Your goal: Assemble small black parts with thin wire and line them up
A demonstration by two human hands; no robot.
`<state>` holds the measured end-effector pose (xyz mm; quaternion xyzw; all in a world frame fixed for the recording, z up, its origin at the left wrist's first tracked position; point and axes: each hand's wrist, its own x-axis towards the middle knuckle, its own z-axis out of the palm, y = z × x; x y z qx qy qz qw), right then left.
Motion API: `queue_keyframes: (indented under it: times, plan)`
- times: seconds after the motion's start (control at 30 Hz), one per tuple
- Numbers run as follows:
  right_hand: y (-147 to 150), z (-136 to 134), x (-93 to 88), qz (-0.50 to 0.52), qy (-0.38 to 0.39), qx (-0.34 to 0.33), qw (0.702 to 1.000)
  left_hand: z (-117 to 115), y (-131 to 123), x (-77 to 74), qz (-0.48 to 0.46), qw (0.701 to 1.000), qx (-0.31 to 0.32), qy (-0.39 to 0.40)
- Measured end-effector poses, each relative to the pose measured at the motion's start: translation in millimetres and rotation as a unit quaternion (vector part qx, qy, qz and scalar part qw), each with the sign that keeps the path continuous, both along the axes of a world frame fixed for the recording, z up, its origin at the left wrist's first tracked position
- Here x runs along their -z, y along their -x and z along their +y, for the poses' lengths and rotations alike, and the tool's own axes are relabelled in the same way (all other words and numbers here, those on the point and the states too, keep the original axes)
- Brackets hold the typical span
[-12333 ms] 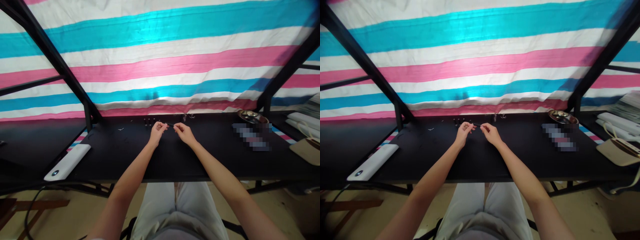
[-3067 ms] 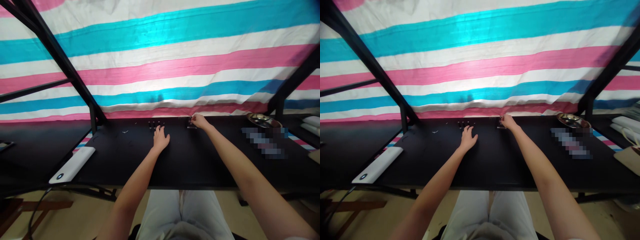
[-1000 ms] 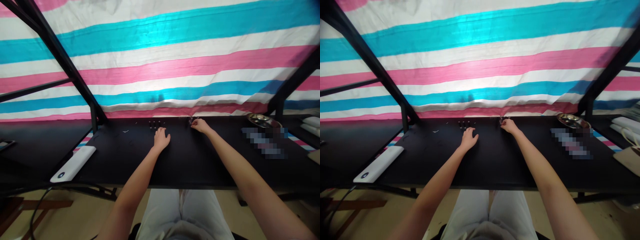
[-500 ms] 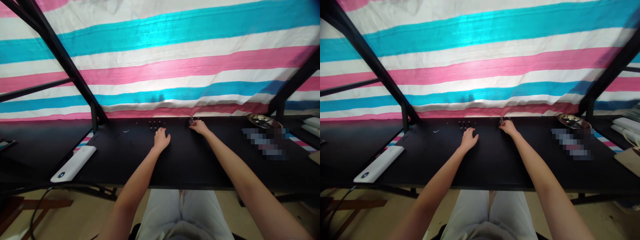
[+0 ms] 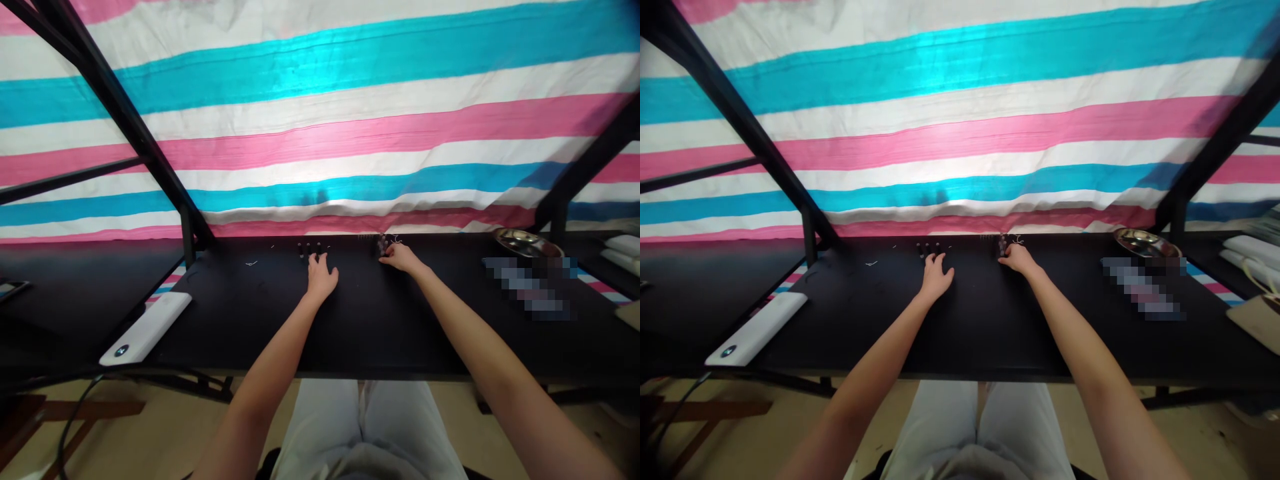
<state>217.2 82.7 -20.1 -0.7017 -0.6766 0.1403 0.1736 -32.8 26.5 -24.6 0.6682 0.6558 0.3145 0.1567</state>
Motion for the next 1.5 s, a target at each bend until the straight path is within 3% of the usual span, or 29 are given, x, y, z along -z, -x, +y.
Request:
queue_keyframes:
  times: [0.23, 0.33, 0.47, 0.63, 0.97, 1.2, 1.5]
  plan:
    - [7.0, -46.5, -29.4, -0.059, 0.1, -0.046, 0.992, 7.6, 1.6, 3.1, 0.013, 0.999, 0.023, 0.025]
    - [16.4, -68.4, -35.1, -0.033, 0.077, -0.073, 0.994, 12.8, 1.8, 4.3, 0.027, 0.999, 0.022, 0.031]
    - [30.4, -83.1, -26.2, 0.018, 0.018, -0.092, 0.995, 18.8, 2.3, 5.8, 0.024, 0.999, 0.022, 0.033]
    - [40.9, -85.1, -12.2, 0.049, -0.02, -0.128, 0.99, 23.0, 3.2, 8.0, 0.012, 0.999, 0.018, 0.025]
    - [49.3, -87.8, -7.6, 0.099, -0.121, -0.13, 0.979, 26.8, 4.5, 10.7, -0.012, 1.0, 0.023, -0.012]
    - [56.8, -86.2, 2.5, 0.13, -0.154, -0.141, 0.969, 26.8, 4.8, 11.2, -0.132, 0.991, 0.032, -0.011]
    - [59.0, -86.5, 5.9, 0.154, -0.159, -0.144, 0.964, 11.5, 1.3, -6.8, -0.298, 0.952, 0.05, 0.038]
